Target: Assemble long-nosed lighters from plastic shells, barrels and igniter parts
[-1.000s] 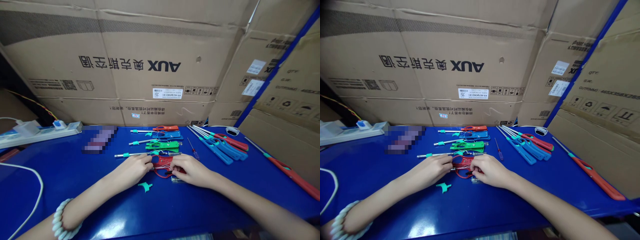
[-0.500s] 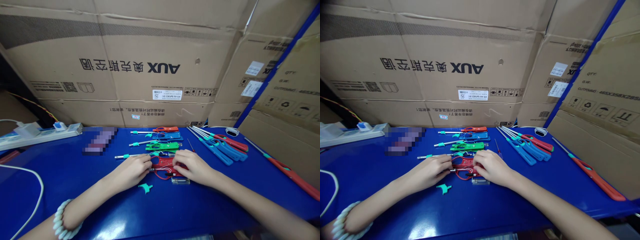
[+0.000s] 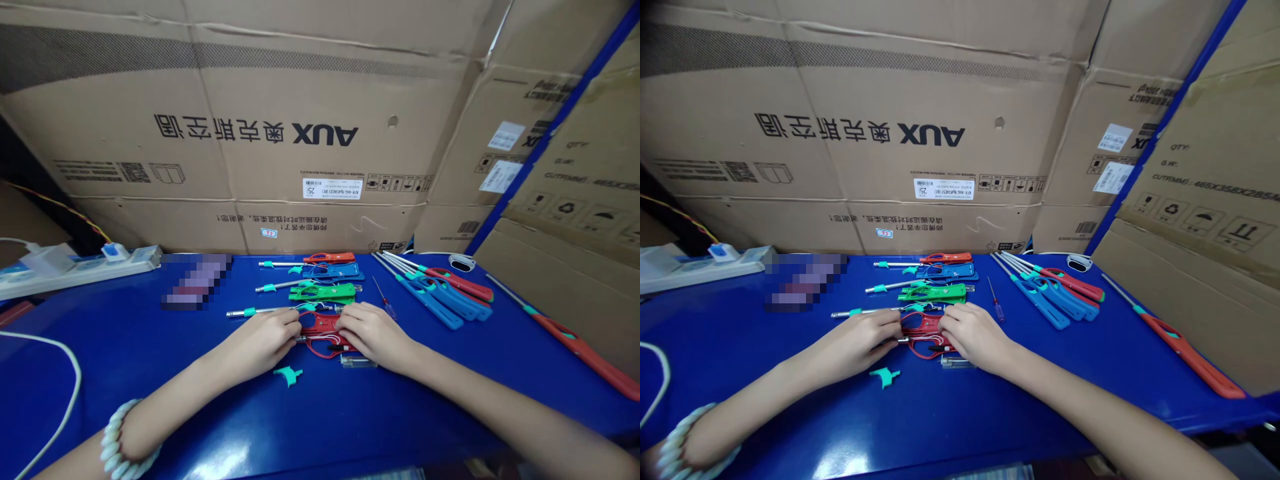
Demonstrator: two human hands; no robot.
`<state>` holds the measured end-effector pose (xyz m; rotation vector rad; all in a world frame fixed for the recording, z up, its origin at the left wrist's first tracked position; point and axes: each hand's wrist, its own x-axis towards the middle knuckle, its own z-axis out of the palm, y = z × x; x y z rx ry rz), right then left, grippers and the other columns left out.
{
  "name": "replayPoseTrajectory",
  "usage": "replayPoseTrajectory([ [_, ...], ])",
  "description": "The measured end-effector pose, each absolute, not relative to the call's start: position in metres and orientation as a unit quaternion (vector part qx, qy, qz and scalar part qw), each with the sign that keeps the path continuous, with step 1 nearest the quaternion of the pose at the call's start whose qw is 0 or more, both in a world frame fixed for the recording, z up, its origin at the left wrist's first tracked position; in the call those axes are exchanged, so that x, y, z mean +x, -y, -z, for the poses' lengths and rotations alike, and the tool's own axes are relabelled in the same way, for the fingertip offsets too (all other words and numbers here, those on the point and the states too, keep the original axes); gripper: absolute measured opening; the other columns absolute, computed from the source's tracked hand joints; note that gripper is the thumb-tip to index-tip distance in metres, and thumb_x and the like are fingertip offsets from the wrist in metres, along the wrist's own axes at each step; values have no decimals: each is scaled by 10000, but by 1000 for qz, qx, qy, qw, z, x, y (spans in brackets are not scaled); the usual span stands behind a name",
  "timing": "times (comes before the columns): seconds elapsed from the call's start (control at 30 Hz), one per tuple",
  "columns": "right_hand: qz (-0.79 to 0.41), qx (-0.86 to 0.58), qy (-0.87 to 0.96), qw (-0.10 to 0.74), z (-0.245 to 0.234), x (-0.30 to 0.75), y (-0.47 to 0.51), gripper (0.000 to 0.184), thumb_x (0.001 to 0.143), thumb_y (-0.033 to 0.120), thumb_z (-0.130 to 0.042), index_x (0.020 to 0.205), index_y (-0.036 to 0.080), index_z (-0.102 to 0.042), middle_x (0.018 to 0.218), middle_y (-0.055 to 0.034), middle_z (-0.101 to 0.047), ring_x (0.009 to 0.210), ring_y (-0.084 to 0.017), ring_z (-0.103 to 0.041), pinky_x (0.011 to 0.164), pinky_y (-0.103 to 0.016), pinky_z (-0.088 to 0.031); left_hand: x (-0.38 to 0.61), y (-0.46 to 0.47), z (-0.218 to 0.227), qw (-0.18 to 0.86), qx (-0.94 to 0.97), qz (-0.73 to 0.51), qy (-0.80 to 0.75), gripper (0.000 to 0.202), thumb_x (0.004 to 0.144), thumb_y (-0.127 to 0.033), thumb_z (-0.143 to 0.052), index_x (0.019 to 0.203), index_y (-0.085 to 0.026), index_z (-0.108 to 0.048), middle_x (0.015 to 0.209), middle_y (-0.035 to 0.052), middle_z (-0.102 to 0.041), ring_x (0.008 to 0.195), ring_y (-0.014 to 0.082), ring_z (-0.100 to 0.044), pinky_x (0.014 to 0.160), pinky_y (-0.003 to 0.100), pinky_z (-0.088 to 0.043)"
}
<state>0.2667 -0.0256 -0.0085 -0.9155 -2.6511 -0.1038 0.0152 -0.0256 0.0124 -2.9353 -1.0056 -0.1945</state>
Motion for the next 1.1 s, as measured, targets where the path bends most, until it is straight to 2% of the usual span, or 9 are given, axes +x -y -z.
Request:
replayPoseTrajectory([
  [0.27, 61, -307, 934, 174, 13, 266, 25, 123, 931, 178, -477, 902, 161, -596, 858, -60, -626, 782, -182, -571, 700, -303, -416, 16, 26, -12, 5, -944, 75, 320, 171, 905, -125, -448, 822, -158, -595, 867, 52, -604, 774, 171, -592, 684, 263, -466],
  [0.53, 67, -306, 934, 170, 13, 267, 26, 110, 912, 169, -497, 877, 167, -601, 861, -62, -626, 792, -185, -570, 695, -304, -411, 15, 24, -10, -17, -943, 74, 325, 183, 913, -126, -441, 896, -157, -621, 902, 65, -605, 831, 184, -611, 739, 275, -485],
  [0.77, 55, -319, 930, 172, 12, 266, 26, 115, 917, 148, -481, 892, 160, -592, 859, -65, -627, 791, -183, -567, 723, -300, -419, 15, 26, -11, -7, -941, 68, 332, 168, 901, -126, -443, 848, -161, -599, 880, 55, -603, 785, 171, -595, 699, 265, -471],
  [0.87, 53, -320, 930, 174, 12, 265, 26, 103, 919, 150, -482, 886, 166, -578, 835, -54, -620, 765, -175, -560, 691, -293, -395, 13, 24, -13, -45, -938, 80, 334, 155, 894, -134, -452, 834, -171, -591, 890, 45, -600, 785, 156, -591, 675, 241, -459],
  [0.97, 57, -319, 930, 176, 12, 266, 26, 101, 925, 158, -478, 886, 169, -571, 828, -49, -616, 760, -171, -553, 678, -293, -378, 10, 21, -17, -96, -931, 97, 338, 121, 879, -154, -491, 895, -190, -605, 920, 33, -608, 823, 155, -594, 677, 230, -456],
  [1.1, 64, -316, 929, 181, 12, 267, 25, 108, 926, 161, -477, 872, 171, -570, 819, -45, -619, 755, -169, -547, 672, -295, -367, 16, 21, -24, -105, -928, 120, 336, 113, 892, -177, -507, 927, -201, -611, 917, 24, -616, 832, 156, -587, 683, 233, -446],
])
